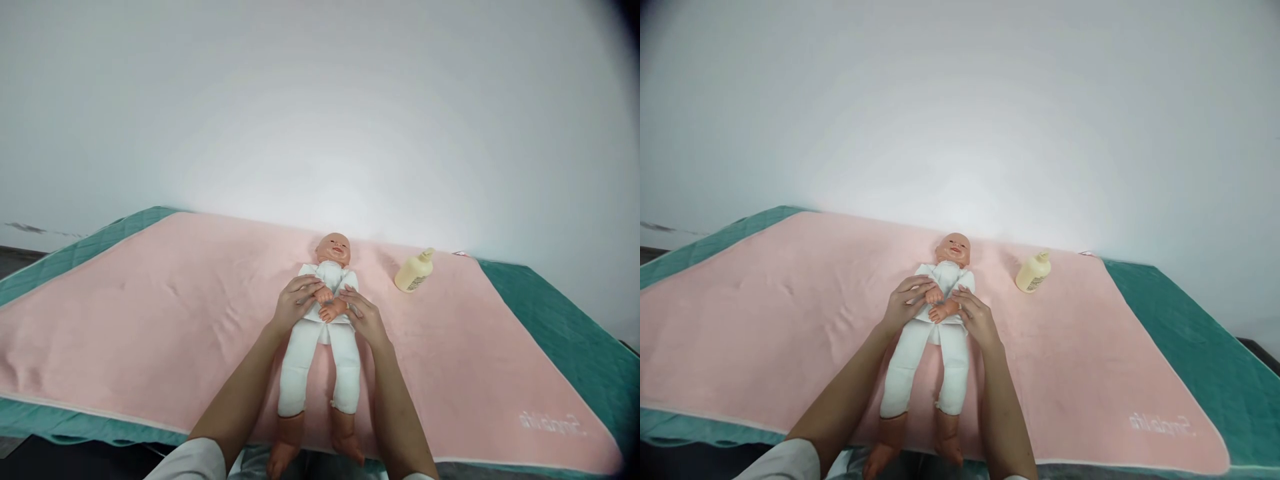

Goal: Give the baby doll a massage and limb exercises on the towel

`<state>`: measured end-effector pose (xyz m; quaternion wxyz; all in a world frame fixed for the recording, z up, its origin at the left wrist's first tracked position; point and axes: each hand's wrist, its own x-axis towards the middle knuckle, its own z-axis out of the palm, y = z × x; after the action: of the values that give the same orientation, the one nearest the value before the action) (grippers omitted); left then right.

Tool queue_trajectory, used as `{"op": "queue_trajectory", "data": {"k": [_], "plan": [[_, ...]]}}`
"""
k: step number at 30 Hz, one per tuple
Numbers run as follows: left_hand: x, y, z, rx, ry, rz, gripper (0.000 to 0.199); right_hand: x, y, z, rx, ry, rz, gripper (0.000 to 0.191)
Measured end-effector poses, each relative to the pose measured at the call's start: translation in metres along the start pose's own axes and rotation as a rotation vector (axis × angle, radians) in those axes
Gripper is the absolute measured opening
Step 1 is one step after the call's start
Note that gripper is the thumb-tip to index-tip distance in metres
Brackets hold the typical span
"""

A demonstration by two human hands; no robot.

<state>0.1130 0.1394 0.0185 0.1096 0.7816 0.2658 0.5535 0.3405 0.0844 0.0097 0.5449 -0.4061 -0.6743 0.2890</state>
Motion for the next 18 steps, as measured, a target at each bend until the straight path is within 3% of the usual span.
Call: {"op": "queue_trajectory", "data": {"k": [4, 12, 15, 18], "plan": [[0.0009, 0.0025, 0.0003, 0.01, -0.091, -0.002, 0.029, 0.0018, -0.0048, -0.0001, 0.094, -0.014, 0.078, 0.022], [0.0027, 0.0056, 0.0004, -0.016, -0.118, -0.058, 0.028, -0.0004, 0.0008, 0.0016, -0.088, -0.053, -0.08, 0.031], [0.0004, 0.0049, -0.0011, -0.076, -0.065, -0.135, 0.025, -0.0001, 0.0015, 0.0032, -0.02, 0.033, -0.065, 0.028], [-0.0008, 0.0036, -0.0062, -0.154, 0.11, -0.31, 0.025, 0.0017, 0.0009, 0.0018, 0.127, 0.244, 0.035, 0.031]]}}
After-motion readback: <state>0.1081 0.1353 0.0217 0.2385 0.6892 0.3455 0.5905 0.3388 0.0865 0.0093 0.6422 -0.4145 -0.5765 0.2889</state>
